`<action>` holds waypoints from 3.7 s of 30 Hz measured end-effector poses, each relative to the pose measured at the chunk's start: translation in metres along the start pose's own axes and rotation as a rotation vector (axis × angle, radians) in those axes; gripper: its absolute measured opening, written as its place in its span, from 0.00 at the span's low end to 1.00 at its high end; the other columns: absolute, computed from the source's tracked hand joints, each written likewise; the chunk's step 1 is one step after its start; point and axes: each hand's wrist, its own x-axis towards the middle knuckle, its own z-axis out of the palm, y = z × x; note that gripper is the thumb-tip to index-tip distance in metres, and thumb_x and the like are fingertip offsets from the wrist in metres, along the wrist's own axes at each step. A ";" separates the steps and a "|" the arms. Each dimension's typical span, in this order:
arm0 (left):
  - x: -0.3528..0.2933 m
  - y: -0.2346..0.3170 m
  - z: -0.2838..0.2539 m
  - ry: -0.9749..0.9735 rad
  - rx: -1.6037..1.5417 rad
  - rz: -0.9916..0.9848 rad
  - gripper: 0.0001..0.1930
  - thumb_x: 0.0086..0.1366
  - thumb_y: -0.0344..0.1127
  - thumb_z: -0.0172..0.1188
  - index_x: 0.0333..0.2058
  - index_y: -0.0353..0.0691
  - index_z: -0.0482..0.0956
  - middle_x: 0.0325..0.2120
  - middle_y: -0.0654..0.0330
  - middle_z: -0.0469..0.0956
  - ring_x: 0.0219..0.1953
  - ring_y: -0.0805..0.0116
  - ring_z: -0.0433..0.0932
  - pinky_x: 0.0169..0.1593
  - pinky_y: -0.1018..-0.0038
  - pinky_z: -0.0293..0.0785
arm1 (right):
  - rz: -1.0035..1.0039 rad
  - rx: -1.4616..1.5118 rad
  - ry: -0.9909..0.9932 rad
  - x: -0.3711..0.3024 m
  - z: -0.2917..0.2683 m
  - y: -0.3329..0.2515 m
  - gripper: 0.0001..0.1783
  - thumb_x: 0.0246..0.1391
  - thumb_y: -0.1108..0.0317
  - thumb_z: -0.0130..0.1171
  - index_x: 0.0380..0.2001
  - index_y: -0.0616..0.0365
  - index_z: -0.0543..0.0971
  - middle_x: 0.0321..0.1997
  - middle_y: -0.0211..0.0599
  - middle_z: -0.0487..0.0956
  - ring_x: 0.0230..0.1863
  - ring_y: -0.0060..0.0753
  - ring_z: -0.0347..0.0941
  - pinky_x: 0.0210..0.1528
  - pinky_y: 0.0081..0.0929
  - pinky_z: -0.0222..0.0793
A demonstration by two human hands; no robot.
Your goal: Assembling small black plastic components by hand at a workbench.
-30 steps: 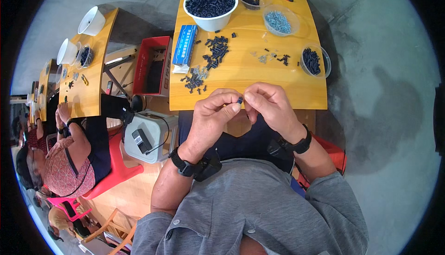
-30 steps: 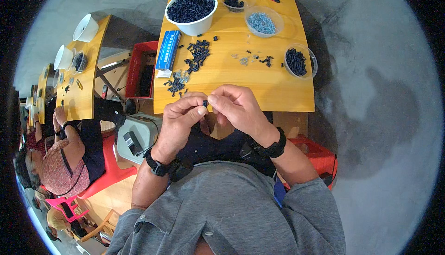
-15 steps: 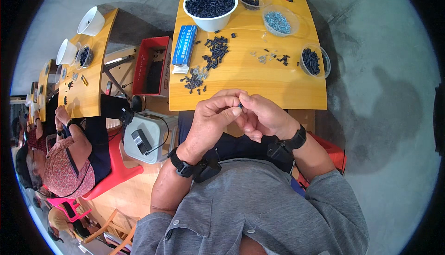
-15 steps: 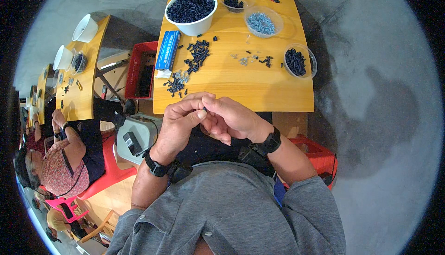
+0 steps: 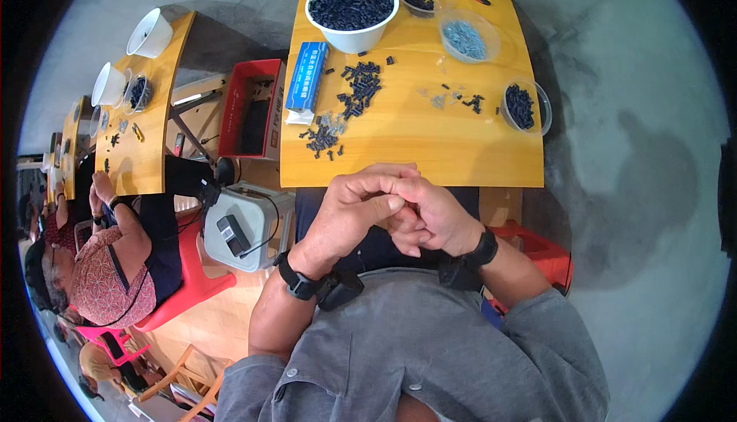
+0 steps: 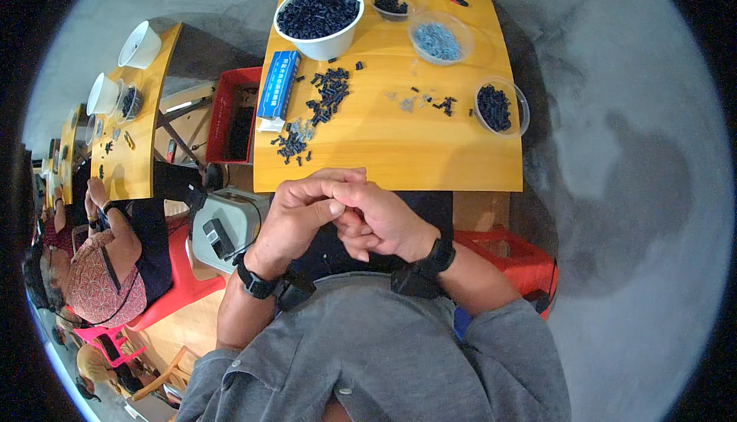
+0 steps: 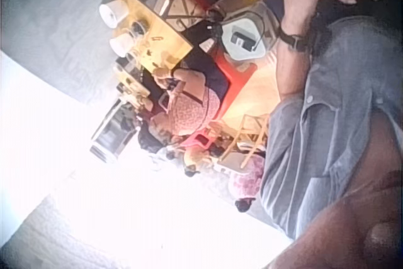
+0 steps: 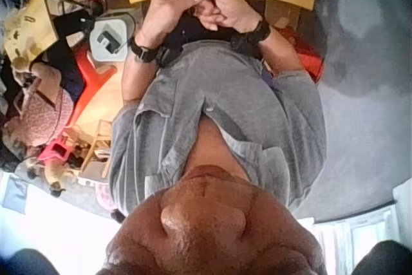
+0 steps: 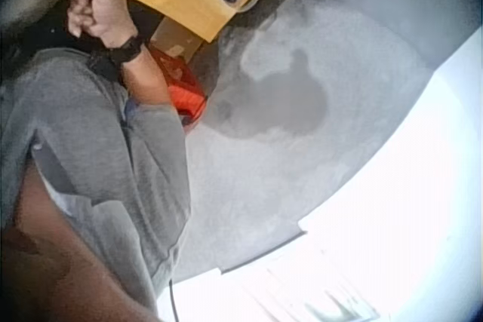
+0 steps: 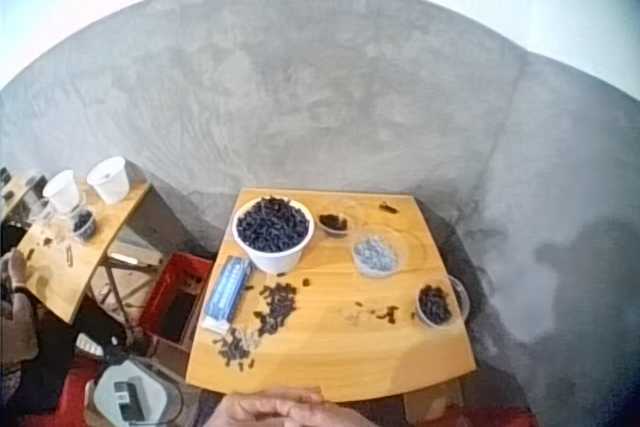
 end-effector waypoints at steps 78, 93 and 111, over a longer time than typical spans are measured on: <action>0.056 -0.107 -0.059 0.402 -0.099 -0.120 0.08 0.63 0.25 0.53 0.40 0.33 0.75 0.36 0.59 0.78 0.36 0.72 0.78 0.39 0.79 0.75 | -0.474 -0.848 0.484 0.087 -0.104 -0.034 0.11 0.56 0.73 0.54 0.41 0.68 0.76 0.30 0.34 0.78 0.25 0.18 0.73 0.26 0.19 0.72; 0.058 -0.065 -0.036 0.435 -0.044 -0.077 0.10 0.64 0.31 0.55 0.42 0.32 0.74 0.30 0.62 0.76 0.28 0.74 0.75 0.32 0.80 0.71 | -0.587 -0.974 0.417 0.053 -0.076 -0.018 0.06 0.52 0.78 0.53 0.34 0.67 0.76 0.26 0.35 0.75 0.22 0.22 0.73 0.24 0.22 0.70; 0.049 -0.066 -0.058 0.080 -0.115 -0.474 0.07 0.63 0.28 0.55 0.36 0.29 0.77 0.27 0.58 0.79 0.22 0.73 0.77 0.28 0.79 0.74 | -0.606 -1.273 0.234 0.032 -0.082 -0.017 0.06 0.45 0.76 0.56 0.29 0.64 0.79 0.25 0.42 0.76 0.29 0.37 0.75 0.32 0.28 0.69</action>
